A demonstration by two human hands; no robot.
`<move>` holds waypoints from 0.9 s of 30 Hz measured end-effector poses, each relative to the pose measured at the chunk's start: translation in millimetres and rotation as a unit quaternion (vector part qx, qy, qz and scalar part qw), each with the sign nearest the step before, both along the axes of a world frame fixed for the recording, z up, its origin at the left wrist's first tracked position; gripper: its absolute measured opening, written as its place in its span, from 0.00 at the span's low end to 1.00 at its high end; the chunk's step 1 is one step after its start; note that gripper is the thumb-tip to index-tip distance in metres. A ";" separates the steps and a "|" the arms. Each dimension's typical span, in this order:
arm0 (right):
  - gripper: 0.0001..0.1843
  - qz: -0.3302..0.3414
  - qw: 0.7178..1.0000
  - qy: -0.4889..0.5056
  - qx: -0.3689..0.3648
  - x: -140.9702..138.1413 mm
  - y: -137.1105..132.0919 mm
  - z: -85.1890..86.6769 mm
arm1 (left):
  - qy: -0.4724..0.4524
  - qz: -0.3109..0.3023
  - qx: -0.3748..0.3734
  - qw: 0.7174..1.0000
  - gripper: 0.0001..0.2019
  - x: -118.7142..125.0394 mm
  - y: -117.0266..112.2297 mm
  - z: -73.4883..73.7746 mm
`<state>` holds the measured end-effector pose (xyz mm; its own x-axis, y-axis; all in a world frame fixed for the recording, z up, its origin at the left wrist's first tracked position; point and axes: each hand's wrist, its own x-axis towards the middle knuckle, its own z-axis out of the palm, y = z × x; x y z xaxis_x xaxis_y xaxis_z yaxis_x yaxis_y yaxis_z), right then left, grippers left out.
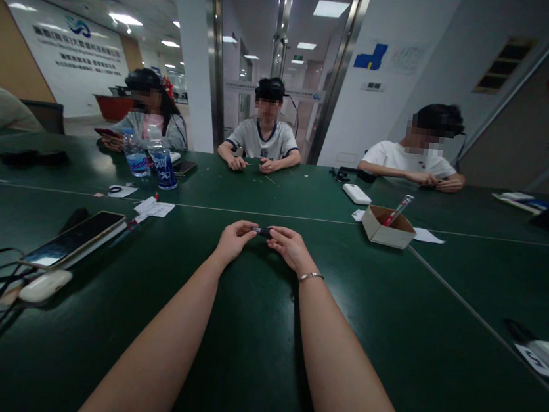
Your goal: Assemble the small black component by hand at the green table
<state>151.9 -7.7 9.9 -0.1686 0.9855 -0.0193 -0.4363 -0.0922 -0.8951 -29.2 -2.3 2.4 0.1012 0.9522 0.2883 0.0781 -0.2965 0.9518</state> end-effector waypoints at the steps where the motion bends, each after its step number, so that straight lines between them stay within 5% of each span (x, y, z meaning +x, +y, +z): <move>1: 0.12 0.000 1.000 -0.002 0.002 0.2 0.4 -0.8 | 0.004 0.000 -0.002 1.000 0.15 -0.5 -0.2 0.1; 15: 0.15 0.022 0.999 -0.019 0.015 1.8 4.0 -7.0 | 0.070 -0.003 -0.049 0.996 0.19 -2.8 4.1 -5.2; 22: 0.19 0.046 0.998 -0.010 0.041 3.3 4.6 -7.2 | 0.150 0.059 -0.065 0.985 0.25 -0.1 -1.4 1.2; 27: 0.22 0.059 0.997 -0.018 0.053 2.5 2.9 -4.1 | 0.113 0.061 -0.086 0.988 0.26 -0.2 5.1 -2.6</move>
